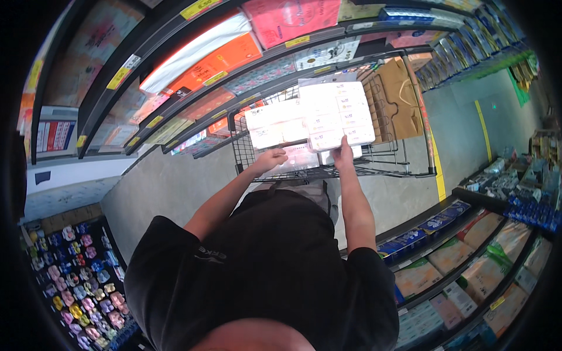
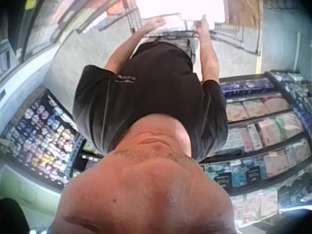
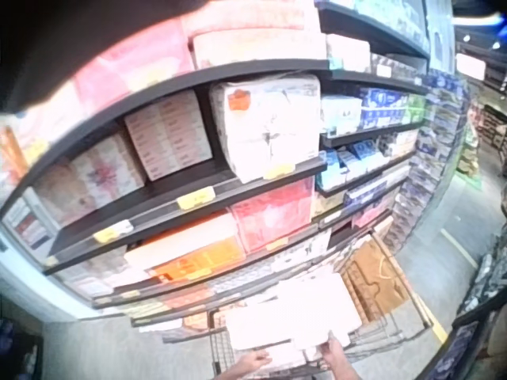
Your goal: Selecting various packs of tissues and paper products from supermarket shelves and placing them into a shopping cart.
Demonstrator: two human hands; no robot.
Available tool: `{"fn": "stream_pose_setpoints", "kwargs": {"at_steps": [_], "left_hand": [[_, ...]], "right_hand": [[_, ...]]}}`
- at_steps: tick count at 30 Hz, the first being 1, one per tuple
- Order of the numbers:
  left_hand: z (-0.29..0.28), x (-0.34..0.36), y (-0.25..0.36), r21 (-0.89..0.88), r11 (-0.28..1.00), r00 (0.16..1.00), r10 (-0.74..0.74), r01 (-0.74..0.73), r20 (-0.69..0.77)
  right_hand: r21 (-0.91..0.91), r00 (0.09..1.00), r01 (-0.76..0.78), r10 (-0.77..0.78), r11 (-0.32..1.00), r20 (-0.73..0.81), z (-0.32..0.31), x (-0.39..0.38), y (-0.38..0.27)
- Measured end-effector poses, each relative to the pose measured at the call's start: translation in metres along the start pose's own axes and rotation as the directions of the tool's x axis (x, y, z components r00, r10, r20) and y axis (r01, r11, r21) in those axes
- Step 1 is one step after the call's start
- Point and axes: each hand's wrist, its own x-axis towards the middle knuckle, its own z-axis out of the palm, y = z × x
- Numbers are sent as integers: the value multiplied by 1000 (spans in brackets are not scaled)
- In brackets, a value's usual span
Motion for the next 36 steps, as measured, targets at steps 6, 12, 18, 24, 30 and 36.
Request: {"fn": "stream_pose_setpoints", "kwargs": {"at_steps": [6,12,18,24,30,36], "left_hand": [[3,-31,-41,266,952,981,176,-150,-77],[14,-46,-53,254,967,999,-26,31,-21],[17,-42,-75,159,986,999,-38,42,-27],[7,-56,-14,-89,978,981,-180,187,75],[18,-54,-9,-420,872,956,-292,252,-34],[-8,-52,25,-919,391,907,-404,48,-124]], "right_hand": [[119,979,-24,-1,993,203,-9,18,3],[147,991,-126,118,981,67,19,-12,-9],[307,974,-23,-48,952,221,36,-15,-5],[153,990,-30,9,988,140,47,-19,-19],[114,993,26,-39,993,111,26,-62,-5],[-158,969,67,-26,985,246,33,-118,6]]}}
